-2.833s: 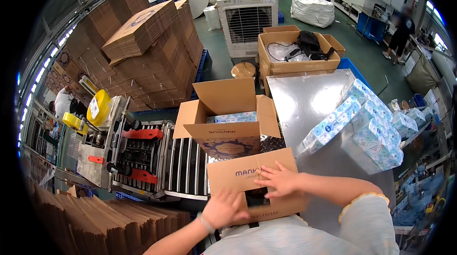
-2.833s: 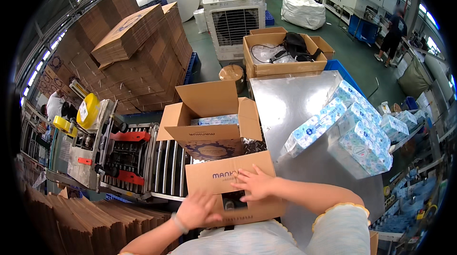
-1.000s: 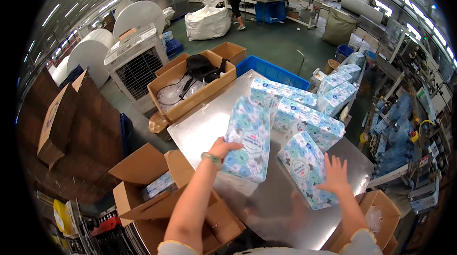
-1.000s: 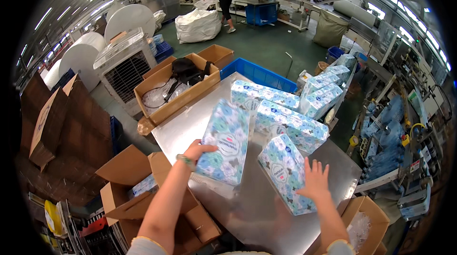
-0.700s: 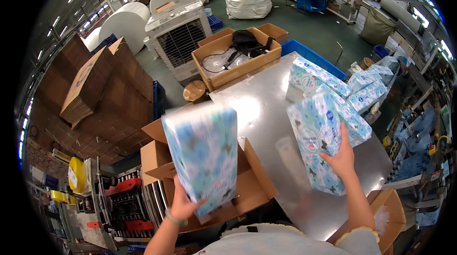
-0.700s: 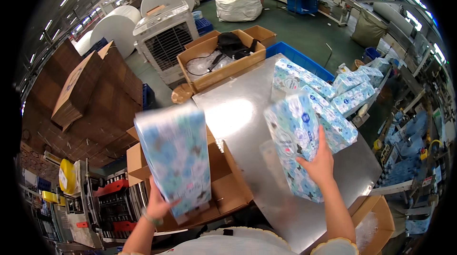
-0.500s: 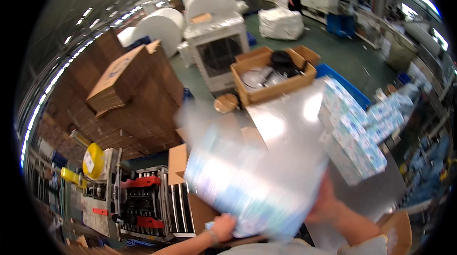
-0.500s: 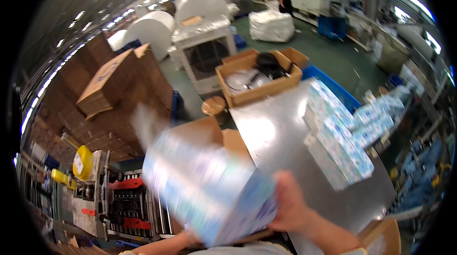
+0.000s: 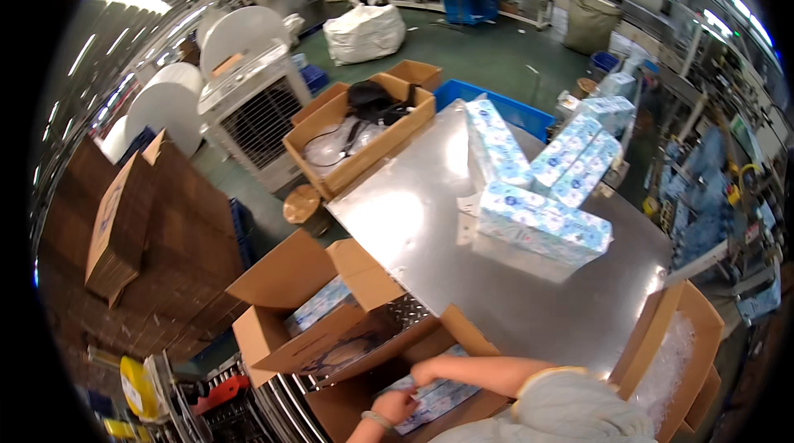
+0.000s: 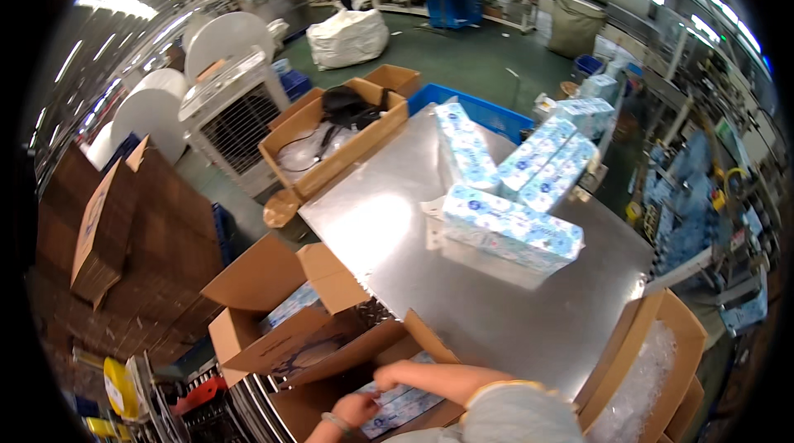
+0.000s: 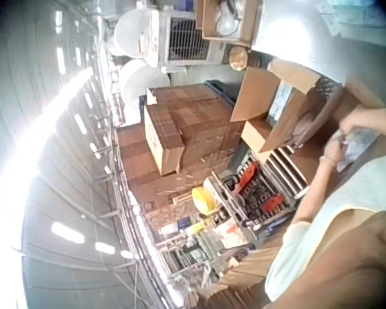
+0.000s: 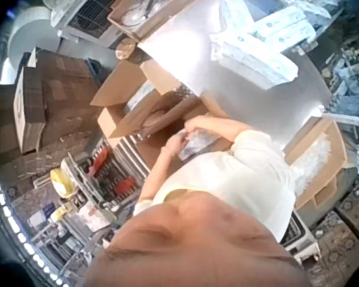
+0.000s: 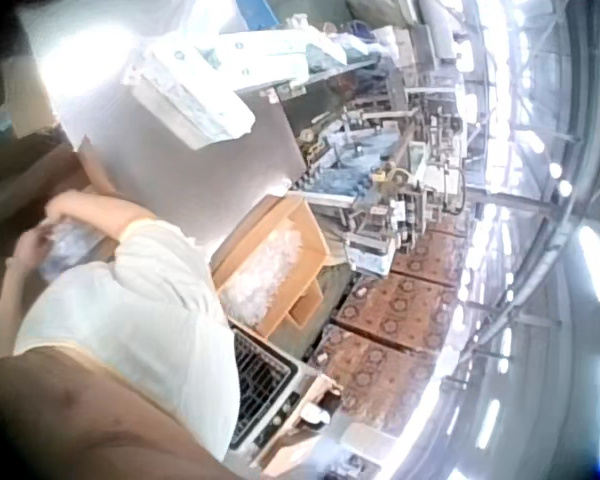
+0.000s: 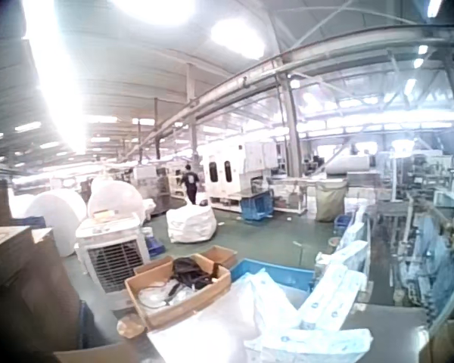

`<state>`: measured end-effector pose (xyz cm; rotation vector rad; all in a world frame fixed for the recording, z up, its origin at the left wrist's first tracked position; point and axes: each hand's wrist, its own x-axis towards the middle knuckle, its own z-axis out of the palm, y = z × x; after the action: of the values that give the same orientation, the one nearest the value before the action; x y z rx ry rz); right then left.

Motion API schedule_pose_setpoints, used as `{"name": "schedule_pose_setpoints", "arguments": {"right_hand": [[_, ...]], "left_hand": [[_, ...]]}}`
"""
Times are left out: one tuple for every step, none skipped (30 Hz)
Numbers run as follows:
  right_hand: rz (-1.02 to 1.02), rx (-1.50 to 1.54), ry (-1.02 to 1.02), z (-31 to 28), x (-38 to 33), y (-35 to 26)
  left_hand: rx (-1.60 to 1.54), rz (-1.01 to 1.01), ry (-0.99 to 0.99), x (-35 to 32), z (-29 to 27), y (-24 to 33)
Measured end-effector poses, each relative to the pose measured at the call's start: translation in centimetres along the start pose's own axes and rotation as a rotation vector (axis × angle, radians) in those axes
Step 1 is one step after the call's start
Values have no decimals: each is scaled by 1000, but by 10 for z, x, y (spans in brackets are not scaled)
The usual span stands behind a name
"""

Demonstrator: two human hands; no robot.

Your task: The person places packs of tissues into cardboard boxes and pushes the filled boxes onto a roller conveyor belt.

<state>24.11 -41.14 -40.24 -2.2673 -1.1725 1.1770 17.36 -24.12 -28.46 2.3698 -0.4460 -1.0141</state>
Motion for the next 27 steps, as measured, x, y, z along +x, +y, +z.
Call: {"name": "schedule_pose_setpoints", "arguments": {"right_hand": [[-109,238,65,-65,-24,-4],[-131,296,171,-146,-87,-17],[-61,465,510,-209,-167,-22],[124,495,871,-243,-218,16],[602,326,1105,-282,-271,47],[701,42,1415,-287,-309,121],[962,-32,1386,-300,-352,172],[1172,10,1394,-300,-380,223],[1219,58,1333,-289,-399,266],[1262,115,1278,-281,-418,301],[1283,180,1212,-276,-425,319],[1236,216,1284,-273,-415,321],[1184,254,1354,-269,-399,316],[1146,298,1426,-264,-395,315],[1118,305,1386,-262,-398,316],[1089,310,1347,-260,-400,314],[1051,319,1316,-262,-399,310],[1023,253,1345,-260,-395,301],[1025,250,1354,-259,-390,292],[1017,250,1355,-260,-380,274],[1028,247,1355,-254,-377,263],[984,260,1404,-246,-378,254],[922,216,1384,-229,-379,243],[876,165,1371,-208,-388,236],[828,112,1352,-190,-397,226],[828,108,1278,-170,-405,202],[809,104,1208,-154,-410,171]], "left_hand": [[-50,121,358,6,-27,28],[-175,155,555,6,-61,61],[-207,169,709,18,-85,87],[-105,322,814,42,-111,118],[45,442,789,68,-134,154],[87,544,753,95,-148,194],[146,736,709,138,-151,220],[210,841,622,170,-156,257],[307,878,595,205,-153,294],[413,912,566,242,-150,325],[524,827,489,270,-146,337],[635,718,414,293,-144,339],[742,602,338,310,-143,337],[880,646,469,311,-138,334],[866,672,422,313,-135,329],[851,696,376,313,-135,323],[846,715,333,306,-140,318],[861,843,437,293,-137,309],[908,866,421,284,-134,305],[954,874,403,269,-133,300],[991,900,381,255,-134,304],[1006,1026,482,232,-137,302],[1001,1017,499,198,-142,303],[993,1027,520,166,-152,307],[981,1032,543,131,-163,310],[874,924,499,88,-179,313],[777,802,459,45,-196,308]]}}
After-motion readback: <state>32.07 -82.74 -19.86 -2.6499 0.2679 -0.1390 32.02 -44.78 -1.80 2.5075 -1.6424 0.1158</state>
